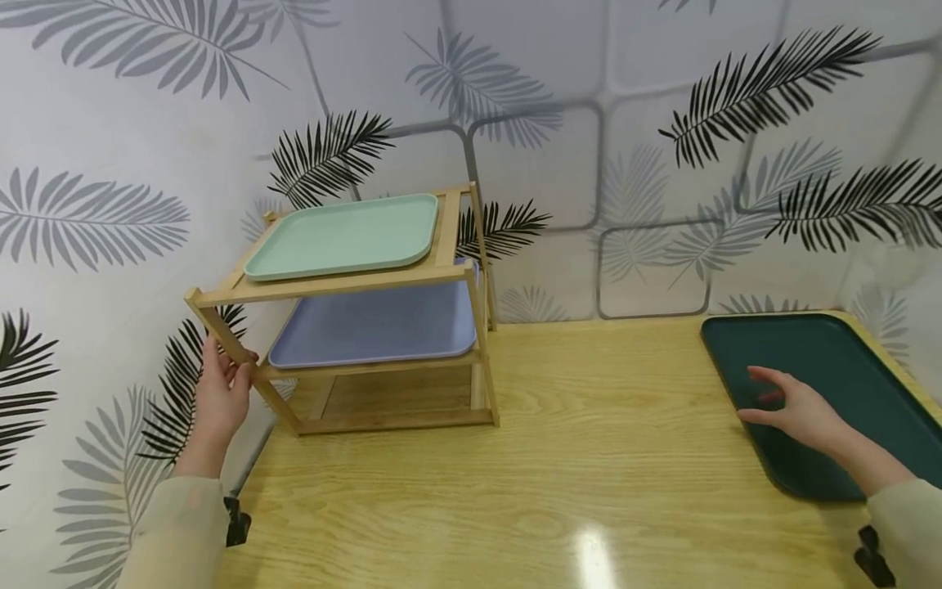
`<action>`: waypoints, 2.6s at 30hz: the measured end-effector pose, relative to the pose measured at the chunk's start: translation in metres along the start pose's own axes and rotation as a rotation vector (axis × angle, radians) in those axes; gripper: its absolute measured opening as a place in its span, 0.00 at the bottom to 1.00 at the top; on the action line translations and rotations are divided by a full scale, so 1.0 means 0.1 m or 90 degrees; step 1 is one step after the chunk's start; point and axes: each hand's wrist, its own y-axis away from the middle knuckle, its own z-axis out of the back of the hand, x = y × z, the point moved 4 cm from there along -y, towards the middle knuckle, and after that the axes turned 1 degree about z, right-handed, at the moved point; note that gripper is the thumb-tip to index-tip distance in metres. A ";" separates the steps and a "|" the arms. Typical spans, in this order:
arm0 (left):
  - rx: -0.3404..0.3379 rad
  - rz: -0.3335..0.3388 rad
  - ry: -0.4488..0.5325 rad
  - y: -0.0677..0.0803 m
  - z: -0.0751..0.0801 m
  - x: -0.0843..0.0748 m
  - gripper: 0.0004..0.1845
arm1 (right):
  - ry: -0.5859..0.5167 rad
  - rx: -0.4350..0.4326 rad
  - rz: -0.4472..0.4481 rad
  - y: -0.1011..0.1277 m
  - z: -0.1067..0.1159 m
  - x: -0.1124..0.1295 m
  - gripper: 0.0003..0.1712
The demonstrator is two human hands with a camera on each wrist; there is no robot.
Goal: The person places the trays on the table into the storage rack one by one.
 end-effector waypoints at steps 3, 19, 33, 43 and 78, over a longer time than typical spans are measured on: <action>0.002 0.005 0.008 0.00 0.00 -0.01 0.30 | 0.010 0.002 0.011 0.01 -0.04 -0.06 0.44; -0.005 0.016 0.014 -0.02 0.00 0.01 0.29 | -0.114 0.054 0.090 0.12 -0.31 0.15 0.27; 0.003 0.025 0.001 -0.02 0.01 0.01 0.28 | -0.180 0.174 0.195 0.32 -0.54 0.42 0.27; -0.004 0.032 0.012 -0.01 0.03 0.02 0.28 | -0.233 0.220 0.266 0.35 -0.61 0.56 0.27; -0.002 0.043 0.015 -0.01 0.01 0.01 0.29 | -0.062 -0.078 -0.107 0.41 0.09 -0.45 0.32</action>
